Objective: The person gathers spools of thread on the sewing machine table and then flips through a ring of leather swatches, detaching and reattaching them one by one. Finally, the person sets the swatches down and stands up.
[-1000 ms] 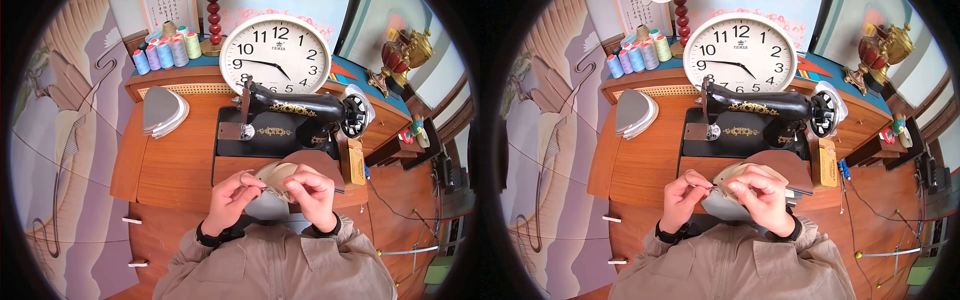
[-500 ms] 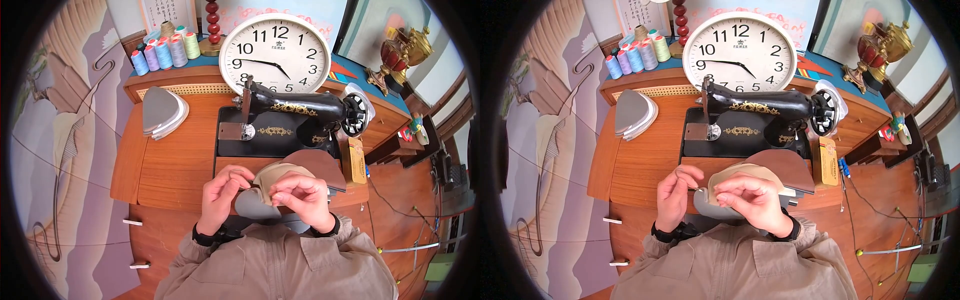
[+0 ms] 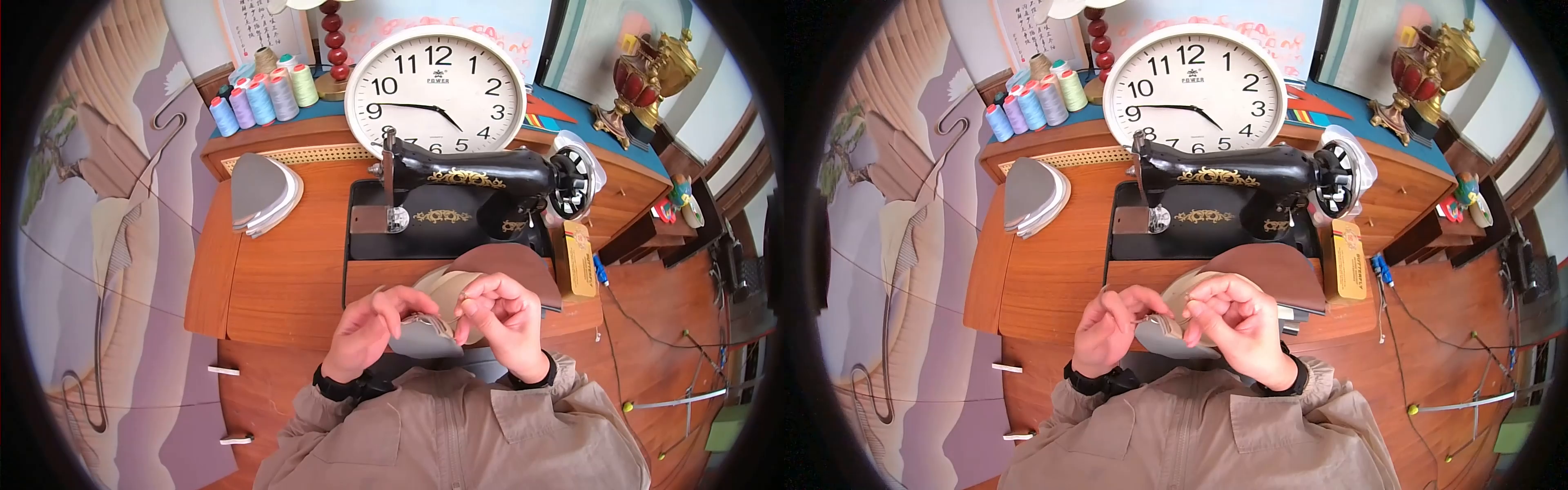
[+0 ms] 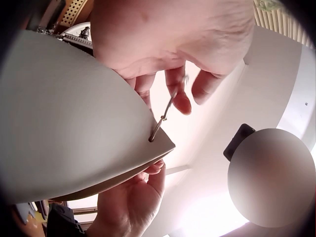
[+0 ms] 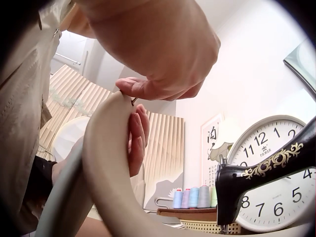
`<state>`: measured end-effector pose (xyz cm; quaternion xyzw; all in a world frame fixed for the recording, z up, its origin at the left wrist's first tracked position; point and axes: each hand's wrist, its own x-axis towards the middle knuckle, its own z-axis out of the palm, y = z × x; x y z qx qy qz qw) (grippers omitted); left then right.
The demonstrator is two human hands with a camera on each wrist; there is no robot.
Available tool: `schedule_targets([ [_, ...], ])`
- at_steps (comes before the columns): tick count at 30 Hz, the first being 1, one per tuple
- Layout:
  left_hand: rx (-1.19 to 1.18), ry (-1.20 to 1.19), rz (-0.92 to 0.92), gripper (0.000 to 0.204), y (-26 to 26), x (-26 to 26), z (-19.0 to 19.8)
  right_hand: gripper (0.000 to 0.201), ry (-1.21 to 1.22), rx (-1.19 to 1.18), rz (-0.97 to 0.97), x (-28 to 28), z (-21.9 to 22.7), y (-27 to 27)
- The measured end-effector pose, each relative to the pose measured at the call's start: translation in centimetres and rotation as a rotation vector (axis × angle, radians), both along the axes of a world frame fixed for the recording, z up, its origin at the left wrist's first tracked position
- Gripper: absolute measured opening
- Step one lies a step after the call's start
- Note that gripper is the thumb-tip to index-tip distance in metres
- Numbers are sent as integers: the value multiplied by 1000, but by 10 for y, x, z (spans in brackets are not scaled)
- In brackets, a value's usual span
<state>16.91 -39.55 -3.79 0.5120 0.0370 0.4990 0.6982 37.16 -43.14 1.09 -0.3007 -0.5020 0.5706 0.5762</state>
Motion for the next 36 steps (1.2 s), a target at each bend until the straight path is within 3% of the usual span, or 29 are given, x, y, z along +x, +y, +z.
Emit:
schedule_targets([
  [5,67,42,-127,17,2,5,0,8,9,6,28,5,1,-1],
  [7,-39,71,-129,9,-8,9,11,7,36,-3,9,9,-1,1],
  [10,85,147,-61,23,-4,15,7,8,105,-81,3,14,-5,3],
  [17,161,290,58,31,-3,19,-6,8,112,-29,35,21,-14,3],
  [19,81,460,89,27,-8,19,-1,8,92,-17,34,23,-14,2],
  [25,-79,466,121,27,-10,24,12,9,36,45,66,33,-18,9],
  [28,-52,383,174,29,-7,22,9,21,-718,273,-288,46,-18,25],
  [29,-51,382,175,29,-6,21,8,21,-719,274,-288,50,-28,27],
  [31,-42,363,233,30,-6,17,5,26,-1167,454,-336,57,-53,32],
  [33,-64,363,267,30,-5,15,4,30,-1241,507,-317,65,-61,32],
  [36,-114,352,298,29,-6,14,3,31,-1163,316,-164,71,-54,36],
])
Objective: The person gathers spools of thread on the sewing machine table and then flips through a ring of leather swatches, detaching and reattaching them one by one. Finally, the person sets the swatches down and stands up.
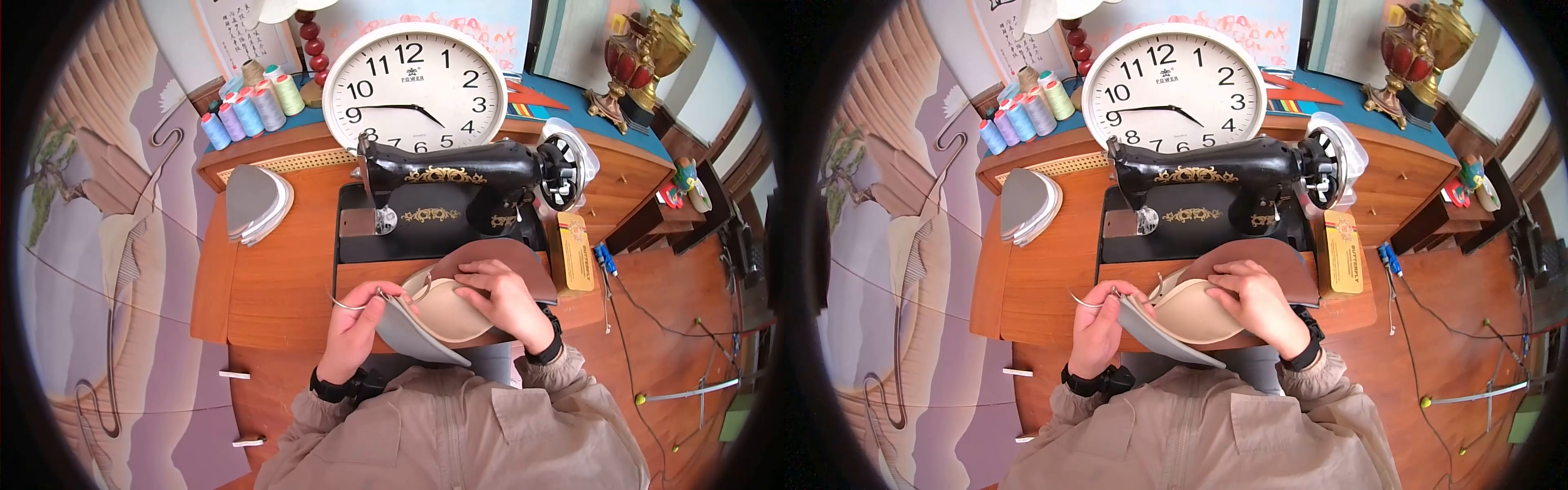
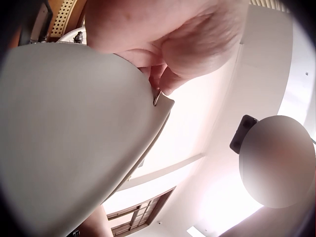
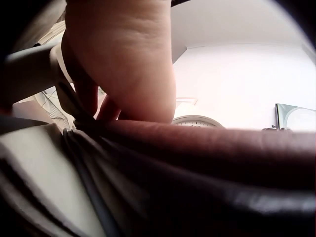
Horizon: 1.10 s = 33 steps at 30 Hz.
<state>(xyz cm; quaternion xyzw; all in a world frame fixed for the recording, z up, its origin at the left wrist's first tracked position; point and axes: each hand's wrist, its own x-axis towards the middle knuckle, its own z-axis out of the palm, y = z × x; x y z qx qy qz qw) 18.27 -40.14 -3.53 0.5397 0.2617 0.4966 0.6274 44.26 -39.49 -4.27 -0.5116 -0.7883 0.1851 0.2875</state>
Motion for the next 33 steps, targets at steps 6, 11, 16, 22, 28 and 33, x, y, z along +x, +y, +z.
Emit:
schedule_targets([
  [6,-24,-57,13,29,-2,-3,3,31,-18,49,53,-2,12,-1],
  [11,-19,-173,49,30,-4,-15,1,30,98,-95,17,4,2,2],
  [16,170,-428,127,32,1,-39,11,20,29,79,4,-12,11,-2],
  [22,183,-549,15,32,-2,-49,10,20,-14,22,6,-9,5,8],
  [28,-90,-106,-28,34,-3,-22,12,15,-147,184,-81,-31,5,8],
  [33,-86,-5,-65,30,2,-6,5,16,-35,306,-20,-36,8,9],
])
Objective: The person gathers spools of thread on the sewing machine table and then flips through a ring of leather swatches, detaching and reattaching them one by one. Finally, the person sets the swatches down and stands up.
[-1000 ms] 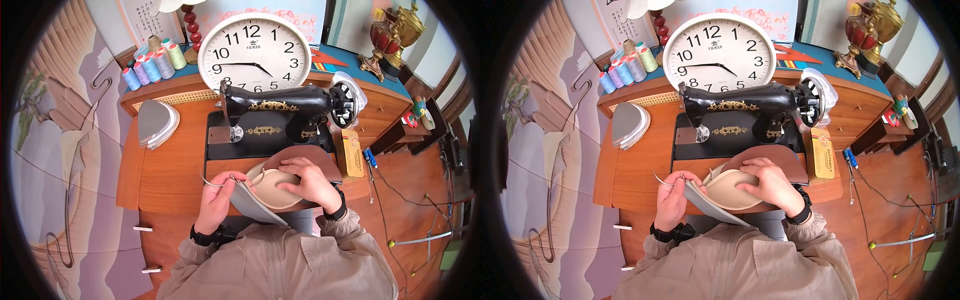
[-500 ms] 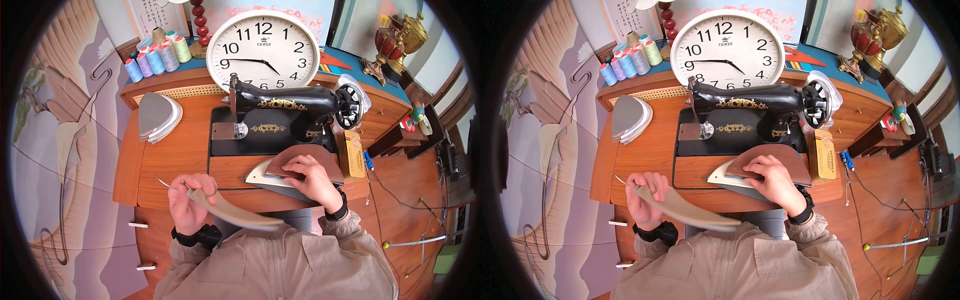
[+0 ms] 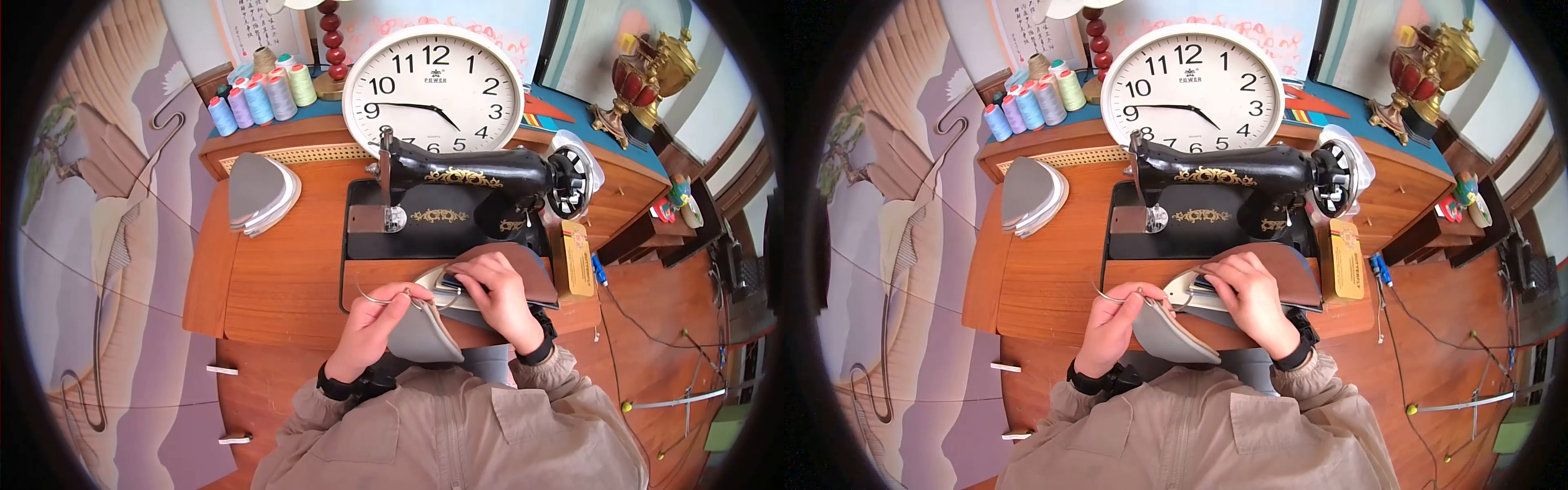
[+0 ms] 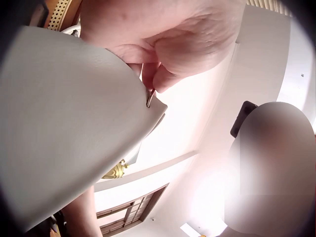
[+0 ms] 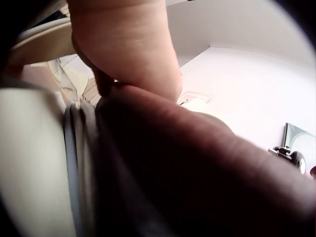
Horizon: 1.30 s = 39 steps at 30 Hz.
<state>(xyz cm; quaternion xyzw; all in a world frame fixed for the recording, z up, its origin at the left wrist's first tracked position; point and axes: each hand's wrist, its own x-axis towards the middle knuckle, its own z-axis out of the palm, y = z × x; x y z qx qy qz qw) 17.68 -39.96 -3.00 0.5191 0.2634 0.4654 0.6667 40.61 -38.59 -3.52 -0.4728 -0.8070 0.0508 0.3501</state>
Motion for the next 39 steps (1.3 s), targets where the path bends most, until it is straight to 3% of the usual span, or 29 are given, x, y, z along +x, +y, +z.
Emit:
schedule_targets([
  [2,67,53,-11,30,2,3,-3,19,288,-91,-56,0,10,-7],
  [4,85,99,-25,29,1,8,-2,17,342,-130,-13,0,18,-14],
  [6,104,145,-41,29,0,13,0,14,686,-386,140,-5,18,-22],
  [7,128,161,-24,29,-1,14,2,13,733,-456,208,-3,16,-24],
  [14,50,114,4,29,-3,17,2,14,814,-456,203,7,25,-30],
  [17,102,199,10,29,-4,21,7,10,689,-310,303,11,28,-30],
  [21,118,213,13,29,-6,27,11,11,602,-290,267,19,31,-32],
  [24,132,202,20,29,-7,30,10,12,799,-439,268,21,26,-33],
  [27,114,189,28,27,-8,30,10,10,627,-271,168,15,40,-41],
  [29,156,178,53,26,-9,30,10,8,450,21,140,11,47,-44],
  [30,157,177,53,26,-10,29,11,8,450,22,140,11,44,-44],
  [33,234,201,25,26,-13,29,15,5,923,-381,275,11,29,-42],
  [34,257,194,25,26,-14,29,14,5,920,-380,275,9,28,-43],
  [36,283,183,29,25,-13,27,9,5,1140,-673,424,4,28,-44],
  [38,359,112,-27,25,-10,23,3,7,1113,-629,414,-3,32,-46],
  [39,359,108,-25,25,-10,23,2,8,969,-518,380,-4,37,-46],
])
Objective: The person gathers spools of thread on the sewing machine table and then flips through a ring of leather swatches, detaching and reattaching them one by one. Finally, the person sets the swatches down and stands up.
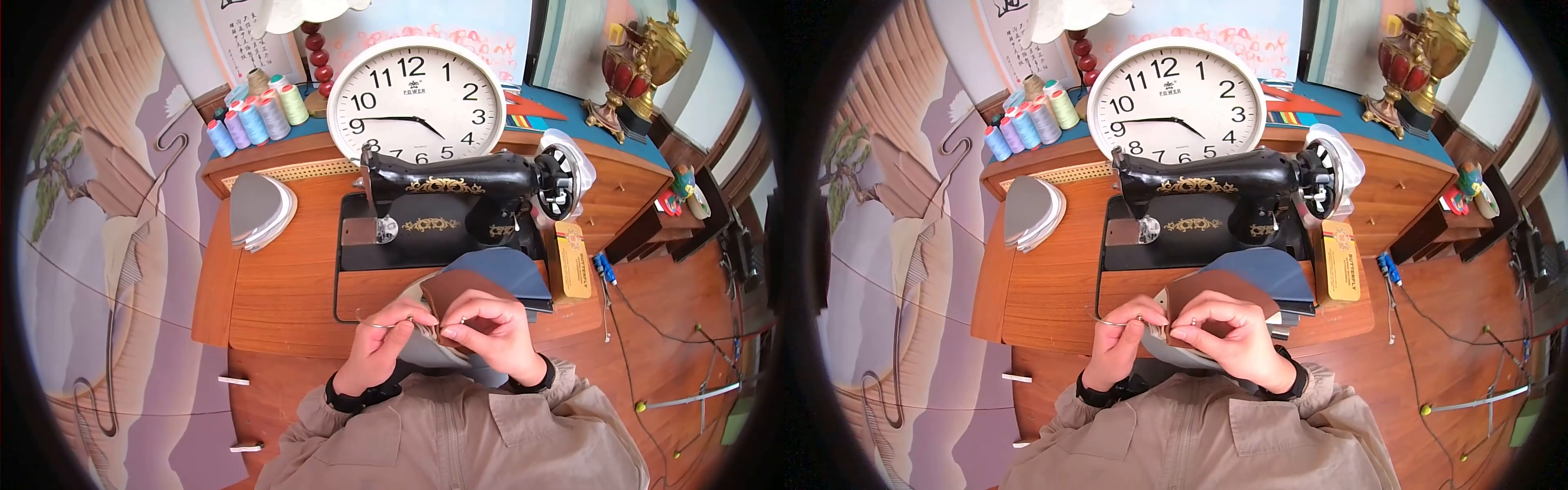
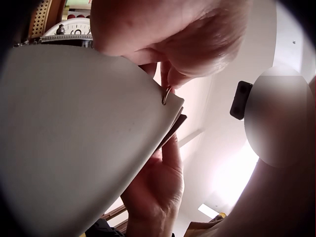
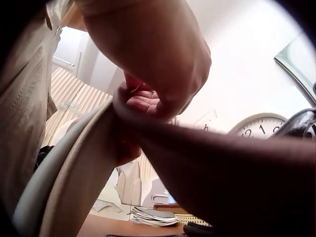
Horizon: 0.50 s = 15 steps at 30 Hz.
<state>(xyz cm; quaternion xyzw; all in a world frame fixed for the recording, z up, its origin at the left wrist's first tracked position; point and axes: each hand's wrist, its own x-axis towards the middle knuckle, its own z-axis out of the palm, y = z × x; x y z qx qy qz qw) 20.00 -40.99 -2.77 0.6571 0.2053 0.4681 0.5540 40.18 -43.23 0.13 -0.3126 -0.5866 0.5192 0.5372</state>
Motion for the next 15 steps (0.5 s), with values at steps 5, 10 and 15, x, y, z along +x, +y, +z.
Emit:
schedule_targets([
  [5,214,-108,17,29,4,0,7,16,-183,115,-60,-6,6,-2],
  [10,122,-140,-135,31,4,-15,-9,19,43,-71,-6,-16,13,-4],
  [15,46,-174,-188,30,0,-24,-9,23,56,-73,-3,-21,10,0],
])
